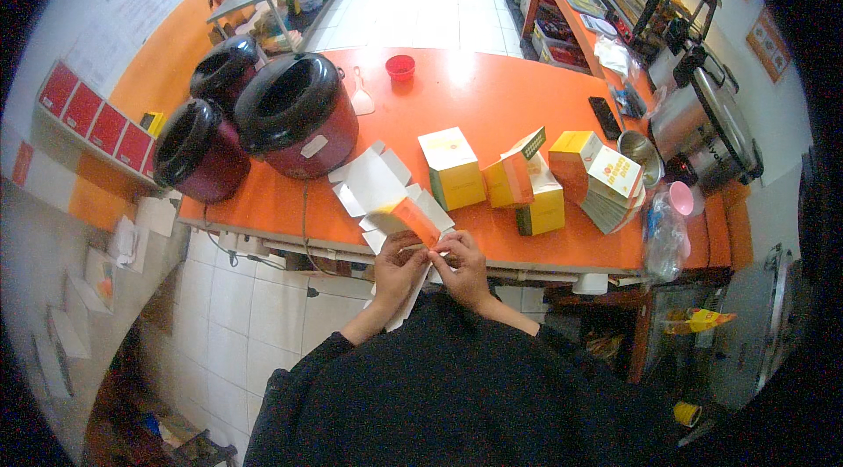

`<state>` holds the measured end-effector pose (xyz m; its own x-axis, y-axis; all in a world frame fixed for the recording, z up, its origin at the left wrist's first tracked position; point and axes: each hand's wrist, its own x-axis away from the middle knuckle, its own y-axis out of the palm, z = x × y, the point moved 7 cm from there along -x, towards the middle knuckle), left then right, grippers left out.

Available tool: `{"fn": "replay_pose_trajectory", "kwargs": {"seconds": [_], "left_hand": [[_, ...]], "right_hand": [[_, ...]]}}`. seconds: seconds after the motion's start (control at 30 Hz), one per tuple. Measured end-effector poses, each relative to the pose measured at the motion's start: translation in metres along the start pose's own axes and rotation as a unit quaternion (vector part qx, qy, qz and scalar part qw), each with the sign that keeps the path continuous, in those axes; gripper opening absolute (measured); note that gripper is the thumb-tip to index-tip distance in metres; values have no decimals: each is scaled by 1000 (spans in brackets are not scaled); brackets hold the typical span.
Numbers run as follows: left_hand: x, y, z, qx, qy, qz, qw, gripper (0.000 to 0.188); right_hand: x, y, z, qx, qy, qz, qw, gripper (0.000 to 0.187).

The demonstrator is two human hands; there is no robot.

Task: The person assembles small cardboard boxes at a counter, folding flaps and stacking them. Then the person moves to a stove and stirs scrambled eggs in a pan with a spatula.

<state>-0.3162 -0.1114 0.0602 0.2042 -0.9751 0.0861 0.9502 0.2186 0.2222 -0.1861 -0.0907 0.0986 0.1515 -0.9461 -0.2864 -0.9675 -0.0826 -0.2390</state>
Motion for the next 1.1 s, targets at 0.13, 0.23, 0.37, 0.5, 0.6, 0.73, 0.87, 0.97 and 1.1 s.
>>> {"fn": "replay_pose_trajectory", "kwargs": {"seconds": [0.13, 0.23, 0.37, 0.5, 0.6, 0.73, 0.87, 0.97, 1.1], "left_hand": [[-8, 12, 25, -148, 169, -26, 974, 17], [-15, 22, 12, 136, 63, -51, 987, 20], [-8, 38, 45, -7, 165, -128, 978, 25], [34, 54, 51, -307, 151, -434, 833, 26], [54, 52, 32, -267, 82, -534, 798, 27], [49, 33, 25, -265, -73, -467, 840, 23], [44, 11, 3, -227, -19, -370, 901, 21], [44, 9, -2, -199, -82, -303, 928, 24], [44, 4, -4, -239, -68, -273, 929, 25]], "right_hand": [[-2, -1, 9, -45, 21, 21, 999, 13], [4, 4, 7, -70, 56, -43, 995, 34], [2, -3, 34, -79, 45, -69, 993, 62], [0, -15, 68, -30, 160, -176, 971, 56], [8, -3, 78, 6, 158, -220, 963, 51], [14, -6, 47, -52, 255, -213, 942, 43], [31, -16, 44, -131, 254, -258, 923, 26], [32, -23, 40, -35, 224, -245, 943, 20], [31, -21, 27, -62, 198, -245, 947, 15]]}}
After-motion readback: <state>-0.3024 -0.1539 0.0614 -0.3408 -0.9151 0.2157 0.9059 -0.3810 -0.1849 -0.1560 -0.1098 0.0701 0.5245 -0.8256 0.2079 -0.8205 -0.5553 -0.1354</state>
